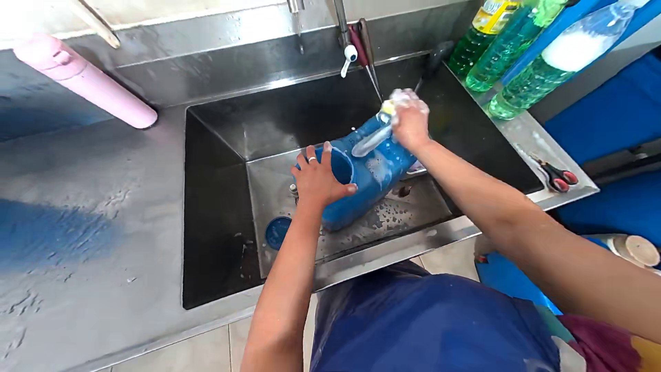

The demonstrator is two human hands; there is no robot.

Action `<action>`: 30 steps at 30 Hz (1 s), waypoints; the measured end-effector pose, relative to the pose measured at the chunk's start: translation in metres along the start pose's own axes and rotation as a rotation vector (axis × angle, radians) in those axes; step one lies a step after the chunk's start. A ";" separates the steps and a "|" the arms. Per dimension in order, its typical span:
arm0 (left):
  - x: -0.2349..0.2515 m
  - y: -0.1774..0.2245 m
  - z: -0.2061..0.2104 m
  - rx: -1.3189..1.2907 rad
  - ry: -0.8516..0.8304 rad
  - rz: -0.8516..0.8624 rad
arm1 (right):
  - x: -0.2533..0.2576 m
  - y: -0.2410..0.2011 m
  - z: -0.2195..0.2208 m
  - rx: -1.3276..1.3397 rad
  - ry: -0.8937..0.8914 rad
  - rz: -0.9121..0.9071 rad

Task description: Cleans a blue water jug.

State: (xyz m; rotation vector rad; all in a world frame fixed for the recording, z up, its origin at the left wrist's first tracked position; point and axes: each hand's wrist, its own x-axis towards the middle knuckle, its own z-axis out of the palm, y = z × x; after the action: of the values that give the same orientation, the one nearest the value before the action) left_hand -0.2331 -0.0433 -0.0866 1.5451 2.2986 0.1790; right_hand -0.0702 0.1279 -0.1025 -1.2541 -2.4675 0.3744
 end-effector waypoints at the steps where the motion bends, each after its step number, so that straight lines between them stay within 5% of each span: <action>1: 0.001 0.000 0.000 0.003 0.002 -0.003 | -0.004 -0.003 0.003 0.009 0.051 0.038; 4: 0.000 0.002 0.000 -0.039 0.002 0.010 | -0.078 -0.039 0.057 0.136 0.260 -0.273; 7: -0.001 -0.004 0.007 -0.047 0.070 0.055 | -0.120 -0.009 0.055 0.146 -0.002 -0.366; 10: 0.001 -0.004 0.008 -0.053 0.072 0.046 | -0.076 0.022 0.037 -0.031 -0.272 -0.327; 15: -0.001 0.004 0.010 -0.056 0.081 -0.094 | 0.040 -0.018 0.079 0.029 -0.208 -0.373; 20: 0.005 0.005 0.005 -0.043 0.057 -0.120 | -0.095 0.063 0.049 0.095 -0.101 -0.562; 24: -0.001 -0.003 0.002 0.005 -0.017 -0.004 | -0.043 0.031 0.038 0.078 -0.152 -0.589; 26: -0.003 -0.002 0.004 -0.001 0.002 -0.009 | 0.008 -0.023 0.005 -0.123 -0.493 -0.431; 27: -0.005 -0.003 0.006 -0.001 0.014 -0.039 | 0.016 -0.015 0.043 0.036 -0.238 -0.520; 30: -0.010 -0.002 0.005 -0.014 0.034 -0.088 | -0.036 0.014 0.063 0.179 -0.143 -0.566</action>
State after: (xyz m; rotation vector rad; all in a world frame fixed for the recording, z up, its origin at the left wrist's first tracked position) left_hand -0.2298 -0.0538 -0.0897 1.4420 2.3811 0.1994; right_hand -0.0663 0.1018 -0.1719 -0.4375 -2.6943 0.5242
